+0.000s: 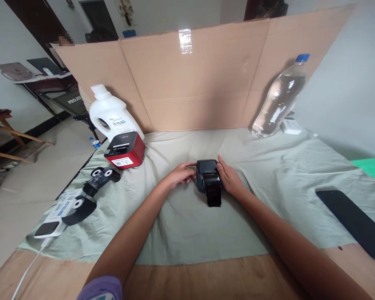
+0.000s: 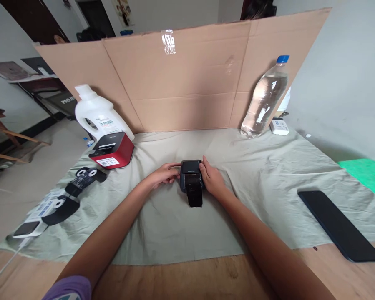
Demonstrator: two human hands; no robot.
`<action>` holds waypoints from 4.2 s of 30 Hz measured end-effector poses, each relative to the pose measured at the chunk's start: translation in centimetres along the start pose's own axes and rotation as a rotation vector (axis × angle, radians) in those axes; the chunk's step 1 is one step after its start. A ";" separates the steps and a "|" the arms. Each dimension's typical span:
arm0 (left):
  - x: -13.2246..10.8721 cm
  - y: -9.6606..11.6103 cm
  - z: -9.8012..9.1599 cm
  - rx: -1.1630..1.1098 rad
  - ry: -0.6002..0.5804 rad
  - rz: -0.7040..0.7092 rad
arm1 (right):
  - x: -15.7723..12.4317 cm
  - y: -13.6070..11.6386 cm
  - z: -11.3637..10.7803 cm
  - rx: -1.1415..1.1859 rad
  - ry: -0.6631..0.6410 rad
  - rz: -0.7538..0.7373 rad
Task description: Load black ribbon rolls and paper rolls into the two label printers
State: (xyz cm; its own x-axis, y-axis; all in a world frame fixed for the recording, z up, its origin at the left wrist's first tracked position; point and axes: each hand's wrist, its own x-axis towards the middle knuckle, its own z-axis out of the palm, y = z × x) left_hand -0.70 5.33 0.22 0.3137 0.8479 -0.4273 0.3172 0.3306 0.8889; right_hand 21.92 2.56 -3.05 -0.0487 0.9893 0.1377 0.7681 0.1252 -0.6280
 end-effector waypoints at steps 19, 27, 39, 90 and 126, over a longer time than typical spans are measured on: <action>0.3 -0.6 0.7 -0.032 0.062 0.020 | -0.3 -0.5 -0.2 0.010 0.040 -0.025; -0.5 -0.9 1.5 0.194 0.137 0.336 | -0.4 -0.4 -0.2 -0.009 0.023 -0.010; -0.5 0.4 1.8 -0.094 0.175 0.227 | -0.2 0.0 0.3 0.037 0.015 -0.062; -0.5 6.0 0.7 0.743 0.131 0.429 | 0.0 -0.1 0.2 0.068 0.008 -0.049; -7.0 4.6 -2.1 0.204 0.184 0.536 | 0.0 0.4 0.4 0.163 0.040 -0.057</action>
State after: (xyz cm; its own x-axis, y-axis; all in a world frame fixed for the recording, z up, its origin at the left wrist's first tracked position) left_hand -3.33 1.80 7.70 0.3231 0.9383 0.1237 0.3285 -0.2337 0.9151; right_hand 21.99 2.66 -3.61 -0.0614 0.9769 0.2046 0.6509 0.1946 -0.7338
